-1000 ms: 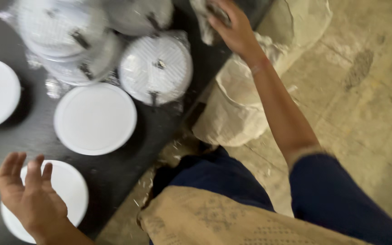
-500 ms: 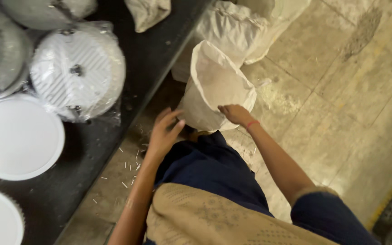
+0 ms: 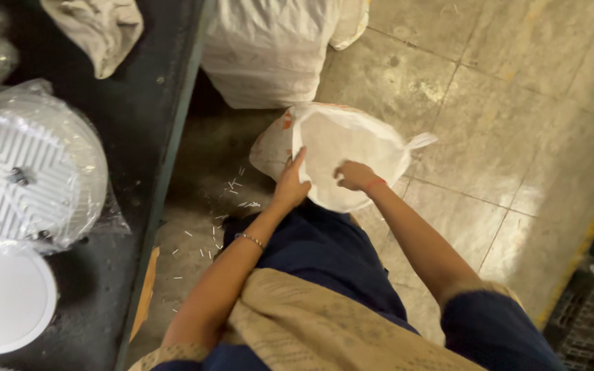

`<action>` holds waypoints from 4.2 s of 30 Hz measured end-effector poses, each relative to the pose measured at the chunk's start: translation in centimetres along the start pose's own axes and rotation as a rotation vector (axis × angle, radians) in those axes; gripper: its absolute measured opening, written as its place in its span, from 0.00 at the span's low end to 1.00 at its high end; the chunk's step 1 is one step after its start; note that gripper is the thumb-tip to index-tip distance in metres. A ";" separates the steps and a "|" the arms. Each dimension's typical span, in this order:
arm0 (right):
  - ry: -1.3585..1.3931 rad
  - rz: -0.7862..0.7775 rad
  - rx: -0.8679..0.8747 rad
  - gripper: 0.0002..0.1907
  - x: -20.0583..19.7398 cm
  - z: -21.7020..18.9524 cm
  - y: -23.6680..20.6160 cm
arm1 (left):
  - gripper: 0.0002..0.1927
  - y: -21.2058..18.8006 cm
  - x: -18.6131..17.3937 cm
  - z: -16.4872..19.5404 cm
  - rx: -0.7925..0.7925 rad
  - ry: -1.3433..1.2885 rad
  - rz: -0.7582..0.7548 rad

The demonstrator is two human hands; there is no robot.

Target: The person wipes round LED panel light covers with a cloth, places each panel into a clear plastic bag, wraps and seals the bag around it, and stacks the wrapped panels with others on the workbench. They occasionally reach into a bag on the floor for more plastic bags and handle cardboard boxes beside the bench.

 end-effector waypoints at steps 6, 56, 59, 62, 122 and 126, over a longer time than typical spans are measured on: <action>-0.300 0.027 -0.039 0.45 -1.3 -3.1 5.3 | 0.48 -3.5 -1.3 7.9 0.164 -0.174 -0.057; -0.264 -0.067 -1.493 0.22 4.5 -63.3 -25.1 | 0.08 -62.0 -44.9 -5.3 0.261 -0.760 1.775; -0.208 0.384 -1.672 0.13 4.7 -69.3 -29.7 | 0.09 -68.5 -46.2 -3.6 0.151 -0.287 2.000; 0.267 0.260 -1.546 0.09 5.6 -73.9 -31.7 | 0.12 -72.2 -46.8 -0.9 -0.097 0.373 2.095; 0.468 -0.954 -1.337 0.48 30.9 -94.7 -19.8 | 0.20 -74.3 -50.0 -30.8 -0.154 -0.789 1.818; -0.419 -0.440 -1.761 0.52 31.3 -92.8 -18.9 | 0.16 -78.4 -49.7 -35.9 -0.195 -0.867 2.079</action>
Point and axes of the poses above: each hand's wrist, its own y-axis towards the middle knuckle, its own x-axis out of the palm, z = x × y, the point moved 10 cm from there along y, towards the middle knuckle, and after that the axes turned 9 degrees about y, right-handed, at the moved point
